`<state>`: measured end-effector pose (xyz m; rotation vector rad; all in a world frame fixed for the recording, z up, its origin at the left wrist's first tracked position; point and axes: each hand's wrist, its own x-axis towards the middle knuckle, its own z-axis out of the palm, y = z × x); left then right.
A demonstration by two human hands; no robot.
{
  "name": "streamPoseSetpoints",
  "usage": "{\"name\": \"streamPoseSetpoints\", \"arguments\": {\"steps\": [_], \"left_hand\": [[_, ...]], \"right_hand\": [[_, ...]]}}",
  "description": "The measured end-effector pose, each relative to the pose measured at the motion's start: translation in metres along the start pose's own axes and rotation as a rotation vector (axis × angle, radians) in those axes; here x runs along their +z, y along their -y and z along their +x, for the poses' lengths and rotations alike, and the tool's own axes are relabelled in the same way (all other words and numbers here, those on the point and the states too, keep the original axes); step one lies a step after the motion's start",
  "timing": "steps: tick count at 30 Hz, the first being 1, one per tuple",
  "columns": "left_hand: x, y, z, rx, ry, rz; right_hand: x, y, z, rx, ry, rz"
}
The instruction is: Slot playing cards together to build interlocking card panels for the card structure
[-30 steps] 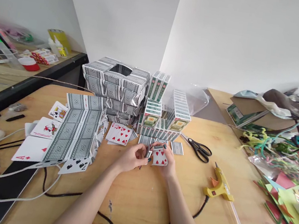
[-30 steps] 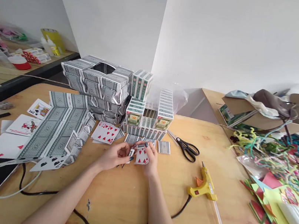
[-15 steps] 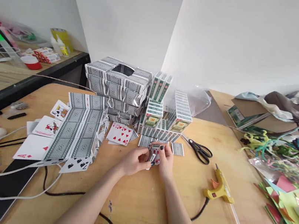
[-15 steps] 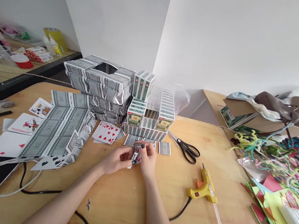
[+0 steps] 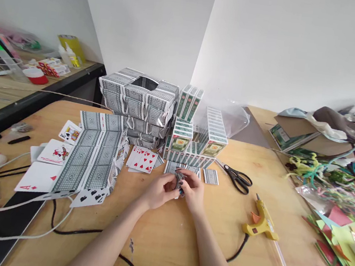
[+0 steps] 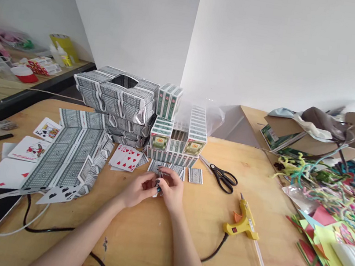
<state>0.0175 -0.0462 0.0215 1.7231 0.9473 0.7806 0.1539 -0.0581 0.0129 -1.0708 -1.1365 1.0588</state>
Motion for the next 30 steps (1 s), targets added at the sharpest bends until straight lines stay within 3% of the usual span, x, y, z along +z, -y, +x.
{"name": "streamPoseSetpoints", "arguments": {"steps": [8, 23, 30], "left_hand": [[0.0025, 0.0071, 0.0007, 0.017, -0.07, -0.002], [0.0, 0.0043, 0.0008, 0.021, -0.157, 0.082], [-0.0015, 0.0094, 0.0015, -0.101, -0.109, -0.205]], "right_hand": [[-0.001, -0.0017, 0.0003, -0.109, 0.012, -0.128], [0.0014, 0.0044, -0.0035, -0.125, 0.141, -0.171], [-0.0015, 0.005, -0.0056, -0.242, 0.301, -0.278]]}}
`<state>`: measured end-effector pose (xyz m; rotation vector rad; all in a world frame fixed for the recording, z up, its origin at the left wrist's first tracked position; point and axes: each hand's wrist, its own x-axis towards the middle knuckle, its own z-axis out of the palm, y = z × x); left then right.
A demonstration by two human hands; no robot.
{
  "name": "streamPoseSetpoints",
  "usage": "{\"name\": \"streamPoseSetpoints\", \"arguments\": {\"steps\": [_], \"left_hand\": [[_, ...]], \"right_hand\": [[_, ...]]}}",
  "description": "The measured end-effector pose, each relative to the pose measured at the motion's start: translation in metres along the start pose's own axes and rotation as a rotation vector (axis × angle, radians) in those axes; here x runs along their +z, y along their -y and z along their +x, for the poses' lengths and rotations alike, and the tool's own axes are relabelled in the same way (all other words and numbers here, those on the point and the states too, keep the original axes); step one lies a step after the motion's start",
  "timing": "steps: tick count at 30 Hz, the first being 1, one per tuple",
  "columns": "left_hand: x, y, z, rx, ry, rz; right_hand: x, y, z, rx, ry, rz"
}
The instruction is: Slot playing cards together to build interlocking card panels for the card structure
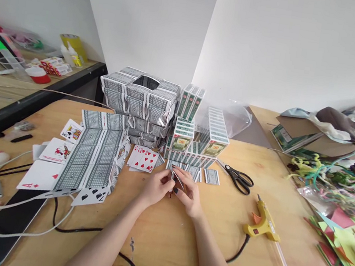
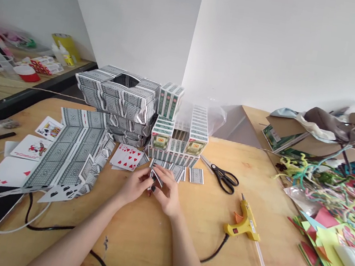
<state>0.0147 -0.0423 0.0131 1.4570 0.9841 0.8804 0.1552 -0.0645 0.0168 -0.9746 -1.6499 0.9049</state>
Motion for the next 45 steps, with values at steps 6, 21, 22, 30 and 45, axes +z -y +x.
{"name": "streamPoseSetpoints", "arguments": {"steps": [6, 21, 22, 30, 45], "left_hand": [[-0.005, 0.002, 0.004, -0.047, 0.002, -0.105], [-0.013, -0.002, -0.001, -0.04, 0.136, -0.184], [-0.014, -0.003, -0.001, 0.0, 0.076, -0.134], [-0.008, -0.014, -0.005, 0.459, -0.039, 0.43], [-0.007, 0.01, 0.003, 0.358, -0.134, 0.604]], "right_hand": [[0.001, 0.004, 0.002, -0.089, 0.05, -0.101], [0.007, -0.006, 0.0, 0.21, -0.194, 0.243], [0.007, -0.006, 0.0, 0.244, -0.21, 0.281], [0.01, -0.008, 0.002, 0.352, -0.268, 0.251], [0.01, -0.009, 0.002, 0.396, -0.179, 0.157]]}}
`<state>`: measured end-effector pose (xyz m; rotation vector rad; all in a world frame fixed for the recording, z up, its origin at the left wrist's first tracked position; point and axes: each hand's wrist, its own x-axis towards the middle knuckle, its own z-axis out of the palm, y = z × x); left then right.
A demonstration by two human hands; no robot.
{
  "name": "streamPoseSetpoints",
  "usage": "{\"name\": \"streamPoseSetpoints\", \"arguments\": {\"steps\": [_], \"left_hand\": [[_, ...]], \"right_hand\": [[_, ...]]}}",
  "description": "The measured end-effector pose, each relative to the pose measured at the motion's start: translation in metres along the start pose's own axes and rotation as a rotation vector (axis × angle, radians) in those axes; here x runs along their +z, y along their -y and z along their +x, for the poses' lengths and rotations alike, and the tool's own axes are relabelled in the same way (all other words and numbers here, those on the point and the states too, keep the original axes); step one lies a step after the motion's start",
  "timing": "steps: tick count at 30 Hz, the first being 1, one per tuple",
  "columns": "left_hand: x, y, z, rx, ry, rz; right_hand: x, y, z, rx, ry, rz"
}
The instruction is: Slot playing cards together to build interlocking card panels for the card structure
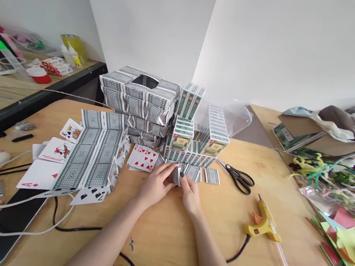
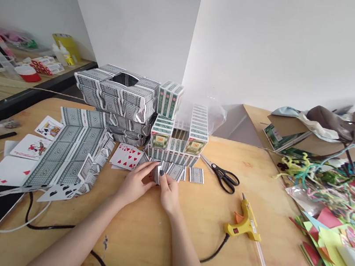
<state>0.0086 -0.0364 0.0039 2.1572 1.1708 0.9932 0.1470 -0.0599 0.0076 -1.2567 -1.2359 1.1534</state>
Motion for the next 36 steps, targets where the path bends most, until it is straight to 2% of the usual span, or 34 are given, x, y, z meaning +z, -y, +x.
{"name": "streamPoseSetpoints", "arguments": {"steps": [11, 23, 32, 36], "left_hand": [[0.0031, -0.0012, -0.0014, -0.018, -0.045, -0.006], [0.0047, -0.0004, -0.0024, -0.014, -0.051, 0.031], [0.0031, 0.0, -0.0021, 0.04, -0.045, 0.085], [0.0032, 0.0003, -0.0019, 0.045, -0.051, 0.078]], "right_hand": [[0.0009, 0.0051, 0.0001, -0.011, 0.011, -0.045], [0.0016, -0.0025, 0.0018, -0.071, -0.034, -0.198], [-0.001, -0.0032, 0.0007, -0.045, -0.027, -0.17], [-0.0008, -0.0004, -0.0024, -0.086, -0.004, -0.159]]}}
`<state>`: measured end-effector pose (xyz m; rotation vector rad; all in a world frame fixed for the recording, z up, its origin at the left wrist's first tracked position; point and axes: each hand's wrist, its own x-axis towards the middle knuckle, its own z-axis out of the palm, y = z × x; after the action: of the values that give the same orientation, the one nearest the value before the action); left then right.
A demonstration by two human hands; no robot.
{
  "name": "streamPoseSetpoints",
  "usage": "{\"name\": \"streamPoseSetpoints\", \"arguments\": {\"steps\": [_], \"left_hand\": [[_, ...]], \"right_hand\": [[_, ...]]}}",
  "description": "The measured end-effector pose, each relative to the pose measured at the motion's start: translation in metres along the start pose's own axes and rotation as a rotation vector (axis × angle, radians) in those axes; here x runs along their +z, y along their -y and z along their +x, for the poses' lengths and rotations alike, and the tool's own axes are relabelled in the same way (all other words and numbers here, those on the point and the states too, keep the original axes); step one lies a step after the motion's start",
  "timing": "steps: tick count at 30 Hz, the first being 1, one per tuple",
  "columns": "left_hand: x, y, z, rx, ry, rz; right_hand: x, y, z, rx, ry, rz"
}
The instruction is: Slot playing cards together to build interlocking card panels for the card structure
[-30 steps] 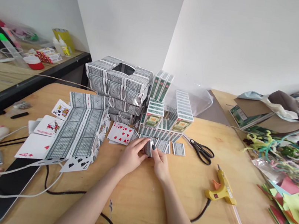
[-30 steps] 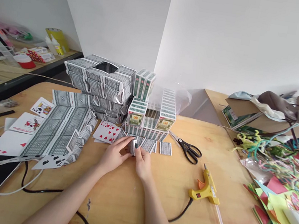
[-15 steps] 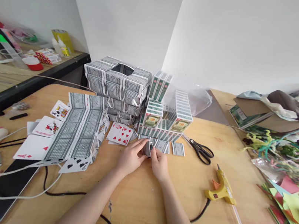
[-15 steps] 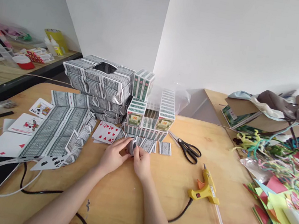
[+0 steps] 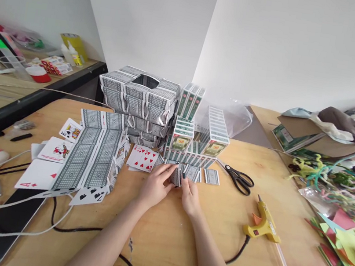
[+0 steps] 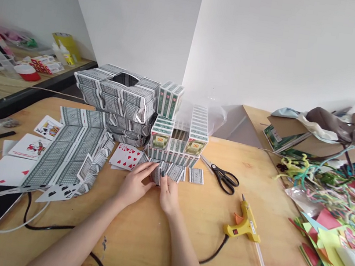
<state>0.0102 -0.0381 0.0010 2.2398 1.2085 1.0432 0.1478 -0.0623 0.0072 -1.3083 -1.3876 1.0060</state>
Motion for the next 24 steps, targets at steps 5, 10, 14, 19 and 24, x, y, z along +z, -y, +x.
{"name": "streamPoseSetpoints", "arguments": {"steps": [5, 10, 14, 19, 24], "left_hand": [[0.0, 0.0, 0.0, -0.008, -0.026, 0.022], [-0.001, -0.001, 0.001, -0.007, -0.019, 0.019], [-0.004, -0.003, 0.002, -0.04, 0.023, -0.047], [-0.01, -0.011, 0.005, -0.139, 0.077, -0.254], [-0.01, -0.01, 0.007, -0.328, 0.048, -0.513]], "right_hand": [[0.003, -0.001, -0.001, -0.115, 0.063, -0.087], [0.003, -0.008, 0.0, -0.154, 0.049, -0.165], [0.002, -0.009, 0.001, -0.087, 0.055, -0.11], [0.001, -0.003, 0.003, 0.049, 0.045, 0.233], [0.003, 0.001, 0.003, 0.168, 0.134, 0.419]]}}
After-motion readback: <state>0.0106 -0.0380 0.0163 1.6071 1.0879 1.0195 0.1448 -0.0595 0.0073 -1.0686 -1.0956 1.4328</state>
